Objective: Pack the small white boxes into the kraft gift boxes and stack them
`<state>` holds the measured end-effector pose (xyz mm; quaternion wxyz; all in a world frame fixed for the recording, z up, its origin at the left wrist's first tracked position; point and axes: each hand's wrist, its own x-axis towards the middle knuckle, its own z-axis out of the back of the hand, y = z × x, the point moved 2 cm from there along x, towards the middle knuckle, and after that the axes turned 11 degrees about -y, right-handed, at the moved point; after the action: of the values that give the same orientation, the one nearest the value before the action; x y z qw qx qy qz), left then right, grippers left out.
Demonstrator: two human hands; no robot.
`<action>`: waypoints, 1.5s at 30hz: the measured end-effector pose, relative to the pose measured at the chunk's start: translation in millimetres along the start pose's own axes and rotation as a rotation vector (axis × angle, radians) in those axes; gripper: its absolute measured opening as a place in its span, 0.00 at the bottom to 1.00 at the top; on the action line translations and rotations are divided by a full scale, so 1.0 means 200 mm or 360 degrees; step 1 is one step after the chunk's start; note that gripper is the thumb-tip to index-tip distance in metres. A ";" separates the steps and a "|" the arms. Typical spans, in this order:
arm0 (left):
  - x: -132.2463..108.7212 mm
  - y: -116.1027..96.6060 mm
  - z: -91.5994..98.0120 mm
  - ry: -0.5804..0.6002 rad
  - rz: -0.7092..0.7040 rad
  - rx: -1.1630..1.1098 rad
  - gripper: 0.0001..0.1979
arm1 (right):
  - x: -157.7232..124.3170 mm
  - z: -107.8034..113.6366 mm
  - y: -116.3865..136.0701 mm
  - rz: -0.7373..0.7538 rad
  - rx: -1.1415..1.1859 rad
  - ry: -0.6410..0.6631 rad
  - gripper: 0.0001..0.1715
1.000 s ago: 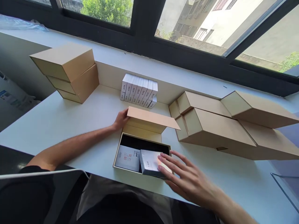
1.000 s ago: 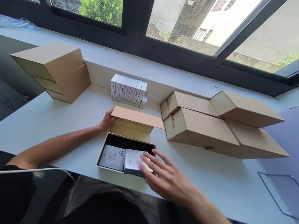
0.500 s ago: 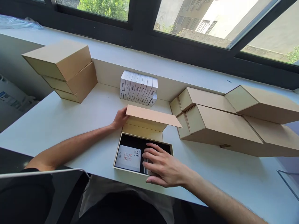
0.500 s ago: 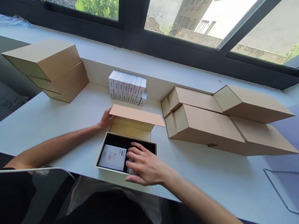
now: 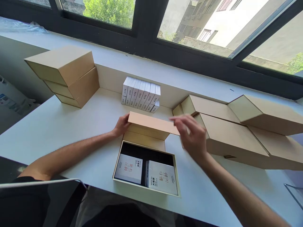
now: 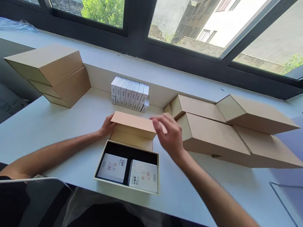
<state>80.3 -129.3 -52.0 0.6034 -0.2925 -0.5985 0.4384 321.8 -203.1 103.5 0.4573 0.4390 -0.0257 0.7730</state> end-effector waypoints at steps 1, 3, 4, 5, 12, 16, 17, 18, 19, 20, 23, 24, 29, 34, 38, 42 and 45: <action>0.00 0.00 0.00 -0.0002 0.0001 0.0009 0.09 | 0.11 -0.04 -0.09 -0.0233 -0.0159 -0.0011 0.19; 0.00 0.00 0.00 -0.0004 0.0004 0.0024 0.08 | 0.28 -0.17 -0.27 -0.0567 -0.0371 0.0376 0.16; 0.00 0.00 0.00 -0.0002 0.0003 0.0026 0.08 | 0.35 -0.24 -0.35 -0.0617 -0.0412 0.0461 0.14; 0.00 0.00 0.00 -0.0001 -0.0001 0.0022 0.07 | 0.40 -0.31 -0.42 -0.0648 -0.0442 0.0528 0.14; 0.01 0.01 -0.02 0.0028 -0.0024 0.0024 0.04 | 0.39 -0.50 -0.64 -0.0624 -0.0531 0.0607 0.19; 0.01 0.03 -0.02 0.0019 -0.0038 0.0046 0.03 | 0.37 -0.37 -0.64 -0.0627 -0.0630 0.0590 0.15; 0.01 0.03 -0.02 0.0017 -0.0038 0.0053 0.03 | 0.37 -0.31 -0.62 -0.0628 -0.0664 0.0577 0.14; 0.01 0.03 -0.02 0.0015 -0.0039 0.0062 0.03 | 0.37 -0.24 -0.58 -0.0624 -0.0706 0.0551 0.12; 0.01 0.04 -0.02 0.0014 -0.0040 0.0071 0.03 | 0.37 -0.17 -0.53 -0.0609 -0.0754 0.0510 0.12; 0.01 0.04 -0.02 0.0011 -0.0045 0.0079 0.03 | 0.37 -0.08 -0.46 -0.0583 -0.0800 0.0457 0.13; 0.01 0.04 -0.02 -0.0001 -0.0069 0.0081 0.05 | 0.30 0.17 -0.16 -0.0436 -0.0919 0.0242 0.23; 0.01 0.04 -0.01 -0.0006 -0.0075 0.0077 0.05 | 0.25 0.25 -0.04 -0.0336 -0.0970 0.0141 0.24; 0.01 0.04 0.00 -0.0027 -0.0080 0.0084 0.05 | -0.17 0.29 0.45 0.0771 -0.0856 0.0056 0.22; 0.01 0.03 0.00 -0.0056 -0.0059 0.0099 0.05 | -0.60 0.02 0.53 0.0950 -0.0263 0.0764 0.30; 0.01 0.03 0.00 -0.0061 -0.0072 0.0069 0.07 | -0.60 -0.03 0.47 0.0738 -0.0094 0.0838 0.31; 0.01 0.01 0.01 -0.0061 -0.0060 0.0025 0.07 | -0.50 -0.09 0.46 0.0429 -0.0155 0.0855 0.24; 0.01 0.01 0.02 -0.0047 -0.0030 0.0002 0.08 | -0.48 -0.14 0.46 0.0427 0.0002 0.1009 0.26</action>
<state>76.1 -127.4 -52.0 0.5987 -0.2800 -0.6098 0.4374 254.5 -310.3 52.6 0.3366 0.1700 0.0606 0.9242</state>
